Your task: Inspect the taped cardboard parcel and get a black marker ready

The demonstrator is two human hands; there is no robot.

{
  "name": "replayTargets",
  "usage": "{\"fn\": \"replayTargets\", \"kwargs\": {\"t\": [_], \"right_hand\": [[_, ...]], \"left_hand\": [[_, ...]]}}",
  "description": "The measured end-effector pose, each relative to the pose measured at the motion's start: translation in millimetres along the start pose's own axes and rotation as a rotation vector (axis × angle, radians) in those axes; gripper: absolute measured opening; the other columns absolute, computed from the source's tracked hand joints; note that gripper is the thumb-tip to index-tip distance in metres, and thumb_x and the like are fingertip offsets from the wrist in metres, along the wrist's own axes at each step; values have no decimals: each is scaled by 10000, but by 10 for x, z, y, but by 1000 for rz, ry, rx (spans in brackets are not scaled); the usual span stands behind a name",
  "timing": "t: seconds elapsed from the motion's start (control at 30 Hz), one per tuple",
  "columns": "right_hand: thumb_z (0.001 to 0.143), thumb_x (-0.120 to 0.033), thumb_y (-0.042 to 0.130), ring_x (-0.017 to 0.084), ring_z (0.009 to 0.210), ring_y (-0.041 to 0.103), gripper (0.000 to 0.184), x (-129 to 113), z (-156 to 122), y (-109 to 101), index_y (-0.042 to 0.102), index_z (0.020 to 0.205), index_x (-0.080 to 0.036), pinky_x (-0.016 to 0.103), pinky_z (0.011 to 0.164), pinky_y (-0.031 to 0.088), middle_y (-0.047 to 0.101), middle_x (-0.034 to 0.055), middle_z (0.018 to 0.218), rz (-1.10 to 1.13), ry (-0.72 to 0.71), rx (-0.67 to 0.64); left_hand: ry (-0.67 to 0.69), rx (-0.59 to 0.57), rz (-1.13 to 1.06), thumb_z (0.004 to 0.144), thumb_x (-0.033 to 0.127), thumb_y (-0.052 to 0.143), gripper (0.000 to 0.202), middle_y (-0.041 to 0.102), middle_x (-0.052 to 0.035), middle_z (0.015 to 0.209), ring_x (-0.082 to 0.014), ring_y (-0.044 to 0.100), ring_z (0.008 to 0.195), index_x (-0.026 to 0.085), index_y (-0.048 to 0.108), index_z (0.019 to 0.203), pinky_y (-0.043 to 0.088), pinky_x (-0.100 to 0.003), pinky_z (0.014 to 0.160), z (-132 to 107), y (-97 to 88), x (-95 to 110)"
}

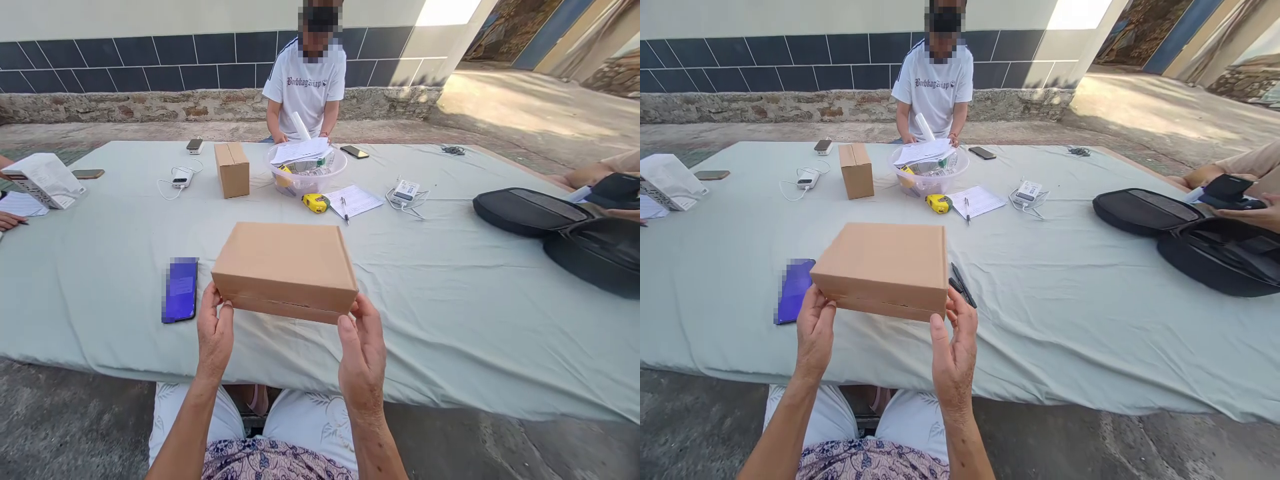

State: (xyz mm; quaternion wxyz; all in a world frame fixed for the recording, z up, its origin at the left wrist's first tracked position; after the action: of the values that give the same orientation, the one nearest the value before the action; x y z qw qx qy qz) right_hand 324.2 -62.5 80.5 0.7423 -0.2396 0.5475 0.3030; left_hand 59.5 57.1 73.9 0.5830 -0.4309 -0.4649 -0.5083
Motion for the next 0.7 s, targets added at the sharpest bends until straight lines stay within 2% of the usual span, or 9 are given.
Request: {"fn": "replayTargets", "kwargs": {"t": [0.13,0.23,0.37,0.47,0.53,0.7], "right_hand": [[994,-526,557,276,1190,618,423,-160,-10,-3,642,1293,-239,486,1047,499,649,113,1266,-10,-79,-9],[1001,-599,504,277,1164,636,472,-176,-13,17,638,1253,-224,464,1005,514,670,110,1227,10,-94,-28],[973,-699,477,268,1070,658,544,-33,-11,19,635,1151,-210,431,931,515,695,93,1132,63,-5,-23],[946,-701,522,251,1012,642,519,74,-9,-14,638,1084,-214,407,901,502,693,70,1057,55,80,13],[936,-679,556,246,1010,626,484,148,-6,-26,644,1073,-223,400,896,497,685,60,1047,70,139,19],[937,-620,588,276,1141,616,439,384,6,6,687,1129,-238,469,1031,449,703,70,1160,166,237,-38]], "left_hand": [[10,17,-58,861,210,609,372,735,-62,1168,-191,694,1109,219,617,1233,537,-292,976,2,-36,-68],[33,23,-94,836,205,639,356,738,-50,1116,-184,699,1047,219,617,1191,541,-275,915,-2,-66,-47],[99,-31,-172,888,332,686,343,730,-66,1171,-220,685,1109,215,628,1205,529,-306,944,-26,-65,46],[135,-85,-222,924,536,676,447,707,-87,1208,-251,666,1145,204,629,1220,524,-339,952,-51,-49,86],[118,-80,-222,939,613,639,494,693,-89,1202,-254,654,1146,203,630,1214,517,-344,946,-61,-63,71],[60,-22,-189,972,558,615,410,690,-83,1251,-258,634,1214,228,646,1214,496,-366,1025,-82,-96,77]]}}
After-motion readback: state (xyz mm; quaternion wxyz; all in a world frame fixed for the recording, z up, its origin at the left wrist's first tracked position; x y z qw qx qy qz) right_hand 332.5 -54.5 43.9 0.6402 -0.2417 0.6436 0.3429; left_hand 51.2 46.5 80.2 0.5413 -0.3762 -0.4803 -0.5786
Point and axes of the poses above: each hand's wrist, its own z-axis towards the middle knuckle, its own y-axis out of the palm, x = y × z, the point moved 9 cm from there along z, towards the middle knuckle
